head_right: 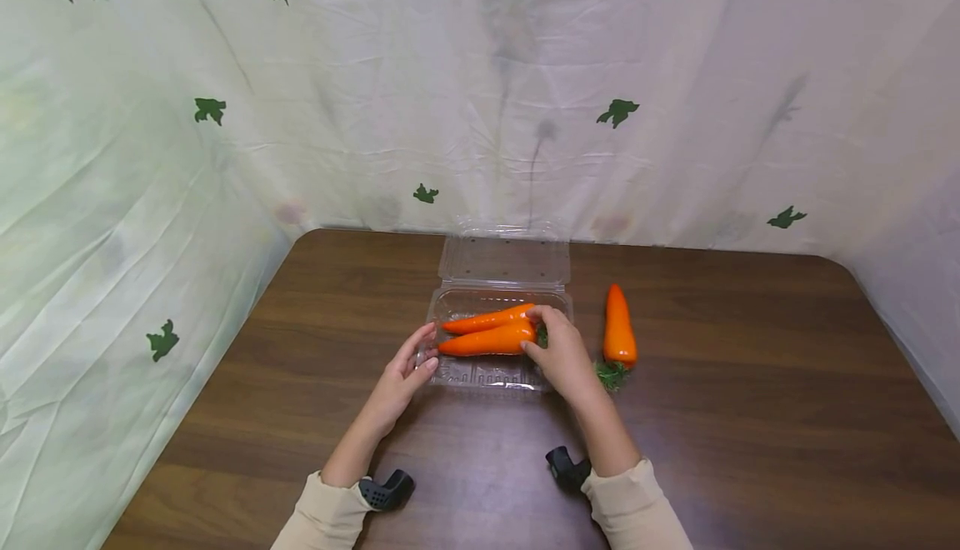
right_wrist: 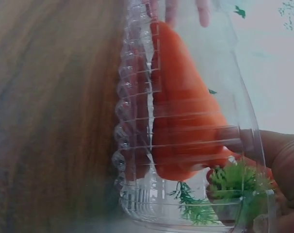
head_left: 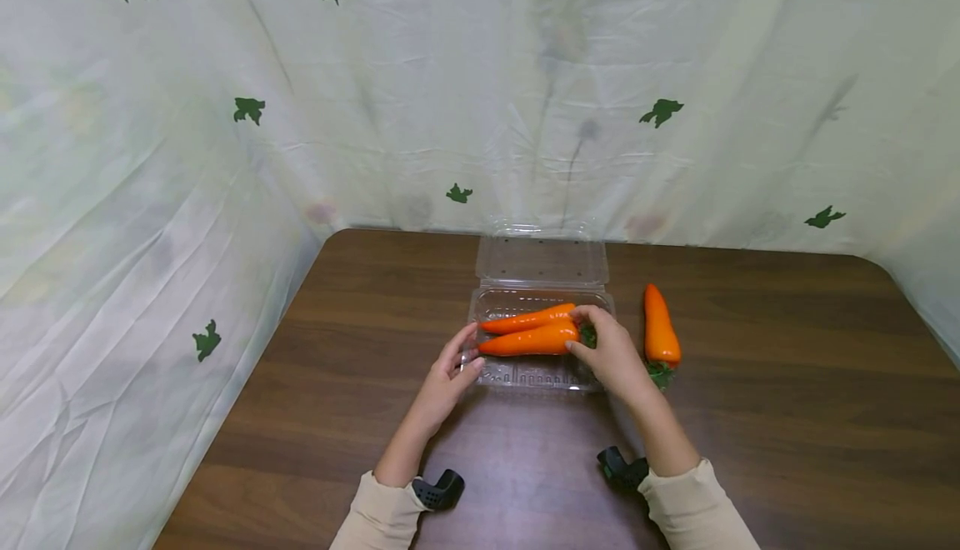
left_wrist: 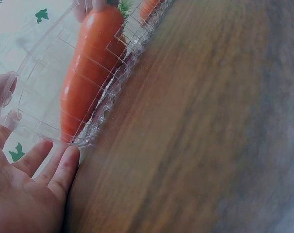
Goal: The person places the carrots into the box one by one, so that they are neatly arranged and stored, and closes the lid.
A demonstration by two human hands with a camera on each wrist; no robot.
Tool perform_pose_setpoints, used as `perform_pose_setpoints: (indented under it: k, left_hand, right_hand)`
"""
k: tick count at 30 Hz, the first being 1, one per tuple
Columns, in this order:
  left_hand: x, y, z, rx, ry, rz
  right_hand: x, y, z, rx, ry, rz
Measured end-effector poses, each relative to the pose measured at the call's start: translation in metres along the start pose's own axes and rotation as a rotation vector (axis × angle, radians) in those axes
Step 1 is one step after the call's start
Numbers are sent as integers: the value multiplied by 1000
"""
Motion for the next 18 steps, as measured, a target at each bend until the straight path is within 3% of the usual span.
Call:
perform_pose_setpoints:
  k: [4,9,18]
  left_hand:
    - [-1,0,0,-5,8,-4]
    - [-1,0,0,-8,16,-6]
    - [-1,0,1,-11,24,-1]
  right_hand:
    - [1,2,-2,37,24,30]
    - [4,5,-3,64,-36,51]
    - [21,11,-7,129,-303,179]
Point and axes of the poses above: each hand's wrist, its own y-axis away from the middle knuckle, its own x-axis out of the back of the hand, z = x × y, the point moved 7 cm from there along -y, towards the middle knuckle, and after that the axes turned 3 degrees about -x, right-handed, at the moved point
